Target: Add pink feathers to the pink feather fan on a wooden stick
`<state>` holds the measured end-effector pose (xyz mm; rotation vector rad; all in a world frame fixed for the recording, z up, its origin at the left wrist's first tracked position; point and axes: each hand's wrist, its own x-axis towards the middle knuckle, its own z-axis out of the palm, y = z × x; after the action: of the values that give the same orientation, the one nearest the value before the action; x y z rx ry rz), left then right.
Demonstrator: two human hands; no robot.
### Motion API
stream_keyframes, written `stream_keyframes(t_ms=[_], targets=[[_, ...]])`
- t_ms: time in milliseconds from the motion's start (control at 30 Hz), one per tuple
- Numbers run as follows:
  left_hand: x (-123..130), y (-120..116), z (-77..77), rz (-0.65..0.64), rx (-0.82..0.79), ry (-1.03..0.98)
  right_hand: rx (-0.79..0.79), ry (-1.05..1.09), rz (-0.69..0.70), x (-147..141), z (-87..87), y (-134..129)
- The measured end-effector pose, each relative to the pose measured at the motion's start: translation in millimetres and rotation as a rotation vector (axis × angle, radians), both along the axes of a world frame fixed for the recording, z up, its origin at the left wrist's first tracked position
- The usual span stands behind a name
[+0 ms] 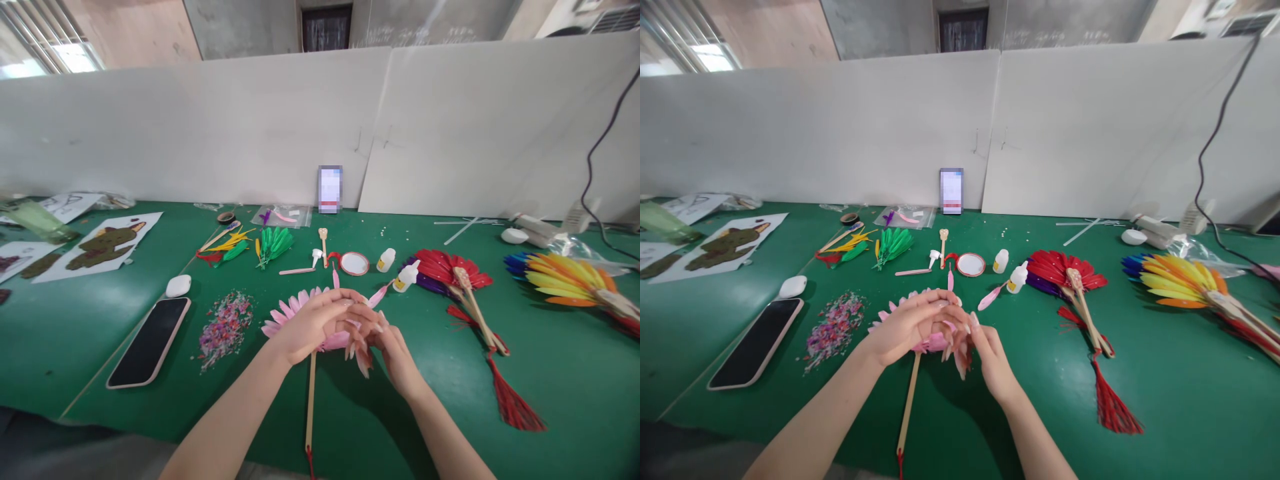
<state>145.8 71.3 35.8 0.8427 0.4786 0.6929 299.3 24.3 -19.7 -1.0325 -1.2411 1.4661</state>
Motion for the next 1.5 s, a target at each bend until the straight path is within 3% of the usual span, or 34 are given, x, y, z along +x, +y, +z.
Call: stream_keyframes(t_ms=[400, 667, 933, 1233, 1400, 1500], targets=[[0, 1, 0.0, 0.115, 0.035, 0.008, 0.036, 0.094, 0.001, 0, -7.7, 1], [-2, 4, -0.6, 0.057, -0.112, -0.098, 0.048, 0.078, 0.000, 1, -10.0, 1], [2, -2, 0.6, 0.132, 0.170, 0.202, 0.070, 0.025, -0.025, -2, -5.0, -1], [6, -5, -5.2, 0.019, 0.191, 0.291, 0.059, -0.145, -0.103, -3, -7.7, -1], [10, -4, -6.6, 0.149, 0.215, 0.383, 0.080, -0.181, -0.101, -4, -3.5, -1], [12, -4, -11.5, 0.294, 0.372, 0.487, 0.090, -0.221, -0.127, -6, -2.5, -1]])
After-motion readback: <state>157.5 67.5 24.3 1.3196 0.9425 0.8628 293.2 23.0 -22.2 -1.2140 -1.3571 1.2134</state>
